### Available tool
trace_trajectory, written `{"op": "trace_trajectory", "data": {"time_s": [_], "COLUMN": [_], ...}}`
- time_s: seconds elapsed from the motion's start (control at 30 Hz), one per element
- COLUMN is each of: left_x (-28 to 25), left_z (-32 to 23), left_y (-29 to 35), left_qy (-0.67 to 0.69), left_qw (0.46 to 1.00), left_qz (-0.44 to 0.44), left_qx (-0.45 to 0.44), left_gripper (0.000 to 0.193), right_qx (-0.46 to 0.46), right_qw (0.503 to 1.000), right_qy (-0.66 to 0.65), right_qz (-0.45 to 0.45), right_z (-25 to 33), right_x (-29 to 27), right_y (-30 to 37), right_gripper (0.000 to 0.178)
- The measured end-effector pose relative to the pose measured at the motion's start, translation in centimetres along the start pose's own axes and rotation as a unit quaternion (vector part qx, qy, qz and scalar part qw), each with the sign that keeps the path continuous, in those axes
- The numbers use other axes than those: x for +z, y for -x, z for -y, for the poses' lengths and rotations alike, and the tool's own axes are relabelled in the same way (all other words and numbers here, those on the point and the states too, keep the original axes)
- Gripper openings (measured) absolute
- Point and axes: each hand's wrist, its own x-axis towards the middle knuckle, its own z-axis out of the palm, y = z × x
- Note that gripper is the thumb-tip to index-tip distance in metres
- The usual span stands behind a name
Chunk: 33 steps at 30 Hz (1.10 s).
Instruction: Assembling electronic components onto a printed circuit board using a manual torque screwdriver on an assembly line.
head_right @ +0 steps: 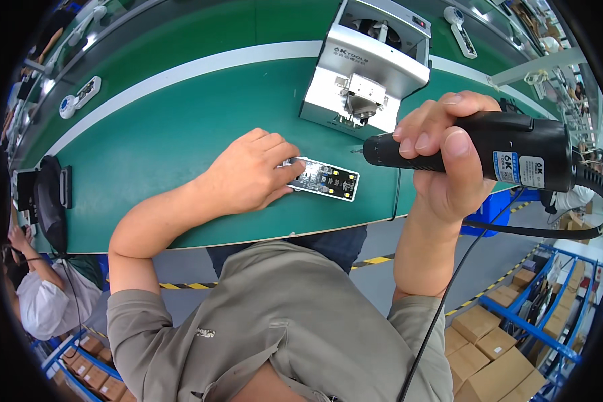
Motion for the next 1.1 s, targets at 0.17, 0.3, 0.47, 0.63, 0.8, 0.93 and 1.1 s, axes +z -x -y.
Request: {"op": "trace_trajectory", "data": {"time_s": [0.17, 0.3, 0.47, 0.63, 0.8, 0.93, 1.1], "left_x": [0.0, 0.0, 0.0, 0.0, 0.3, 0.4, 0.2], "left_z": [0.1, 0.0, 0.0, 0.0, 0.1, 0.1, 0.1], "left_y": [-0.2, -0.4, -0.4, -0.4, -0.4, -0.3, -0.4], "left_qy": [-0.016, -0.019, -0.015, -0.018, -0.016, -0.018, -0.023], "left_qw": [0.999, 0.999, 0.999, 0.999, 0.999, 0.999, 0.999], "left_qz": [-0.031, -0.029, -0.035, -0.032, -0.039, -0.043, -0.037], "left_qx": [0.015, 0.011, 0.014, 0.011, 0.011, 0.010, 0.017], "left_gripper": [0.025, 0.025, 0.025, 0.023, 0.022, 0.023, 0.023], "right_qx": [0.027, 0.043, 0.050, 0.052, 0.060, 0.065, 0.081], "right_qw": [0.996, 0.998, 0.998, 0.998, 0.998, 0.998, 0.996], "right_qy": [0.042, 0.043, 0.027, 0.015, -0.001, -0.002, 0.031], "right_qz": [0.067, -0.001, -0.003, -0.011, 0.017, 0.025, 0.010], "right_z": [0.3, 0.1, -0.3, -0.7, -1.0, -1.4, 0.0], "right_x": [-1.4, -1.1, -1.2, -1.2, -1.6, -1.8, -0.9], "right_y": [1.4, 2.4, 2.8, 2.9, 2.7, 2.8, 1.9], "right_gripper": [0.030, 0.028, 0.025, 0.021, 0.019, 0.018, 0.016]}}
